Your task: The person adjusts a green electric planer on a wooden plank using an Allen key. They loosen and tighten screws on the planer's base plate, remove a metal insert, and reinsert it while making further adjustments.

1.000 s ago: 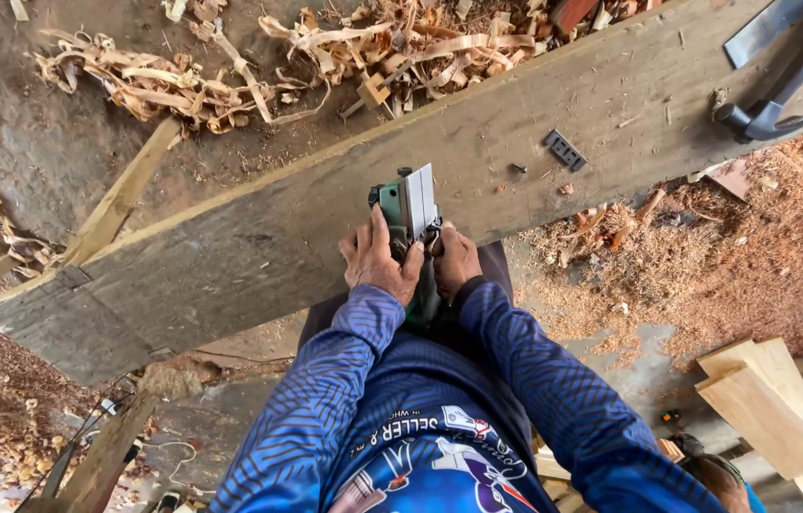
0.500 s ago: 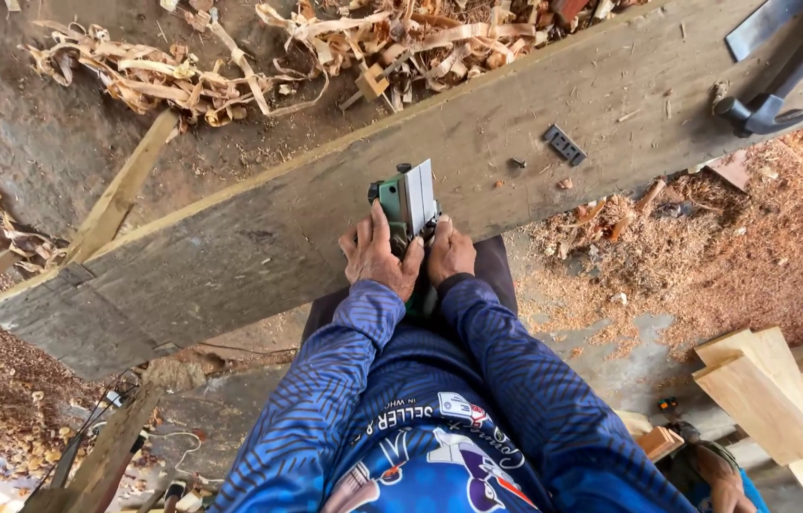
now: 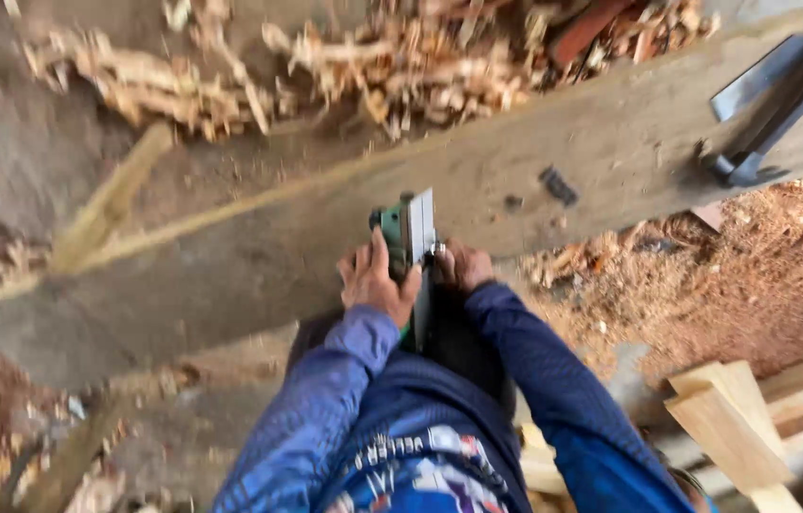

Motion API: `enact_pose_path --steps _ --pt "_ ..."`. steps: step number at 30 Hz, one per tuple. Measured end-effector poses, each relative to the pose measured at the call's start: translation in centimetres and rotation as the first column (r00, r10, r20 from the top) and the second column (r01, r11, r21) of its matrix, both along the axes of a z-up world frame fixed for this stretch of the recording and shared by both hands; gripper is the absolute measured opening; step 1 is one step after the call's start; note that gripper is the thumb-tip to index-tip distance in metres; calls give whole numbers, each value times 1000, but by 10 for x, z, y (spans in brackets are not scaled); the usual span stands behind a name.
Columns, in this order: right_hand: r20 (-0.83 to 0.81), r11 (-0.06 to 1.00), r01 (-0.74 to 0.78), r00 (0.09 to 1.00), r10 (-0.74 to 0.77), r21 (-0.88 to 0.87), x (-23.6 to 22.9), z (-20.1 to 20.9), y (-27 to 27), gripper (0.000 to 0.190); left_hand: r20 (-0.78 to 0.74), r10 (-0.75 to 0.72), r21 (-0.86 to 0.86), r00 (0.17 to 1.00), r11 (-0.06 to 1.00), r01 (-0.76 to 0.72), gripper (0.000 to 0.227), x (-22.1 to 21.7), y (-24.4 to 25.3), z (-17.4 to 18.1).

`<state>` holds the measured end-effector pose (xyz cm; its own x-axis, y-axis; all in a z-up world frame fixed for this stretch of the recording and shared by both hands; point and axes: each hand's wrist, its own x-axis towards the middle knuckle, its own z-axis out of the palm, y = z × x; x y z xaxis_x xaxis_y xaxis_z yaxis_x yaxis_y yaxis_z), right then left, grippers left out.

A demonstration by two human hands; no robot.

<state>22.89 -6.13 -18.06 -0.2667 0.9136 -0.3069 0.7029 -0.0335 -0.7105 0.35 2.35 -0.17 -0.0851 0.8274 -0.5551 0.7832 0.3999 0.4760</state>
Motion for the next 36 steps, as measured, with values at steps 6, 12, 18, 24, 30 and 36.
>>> enact_pose_path --steps 6,12,18,24,30,36 --pt "-355 601 659 485 -799 -453 -1 9 -37 51 15 0 92 1000 996 -1 89 -1 -10 -2" --pt "-151 453 527 517 -842 -719 -55 129 27 33 20 37 17 999 999 -37 91 1 -18 6" --pt "-3 161 490 308 -952 -857 -76 134 36 35 11 43 13 999 999 -43 94 2 -16 3" --pt "210 -134 401 150 -966 -906 -86 147 55 38 11 49 -6 999 999 -49 95 4 -19 1" --pt "281 -194 434 146 -948 -880 -82 115 43 42 7 37 -69 999 997 -36 95 3 -20 1" --pt "212 -30 564 260 -942 -825 -89 132 48 39 6 34 -55 999 998 -34 96 3 -26 0"
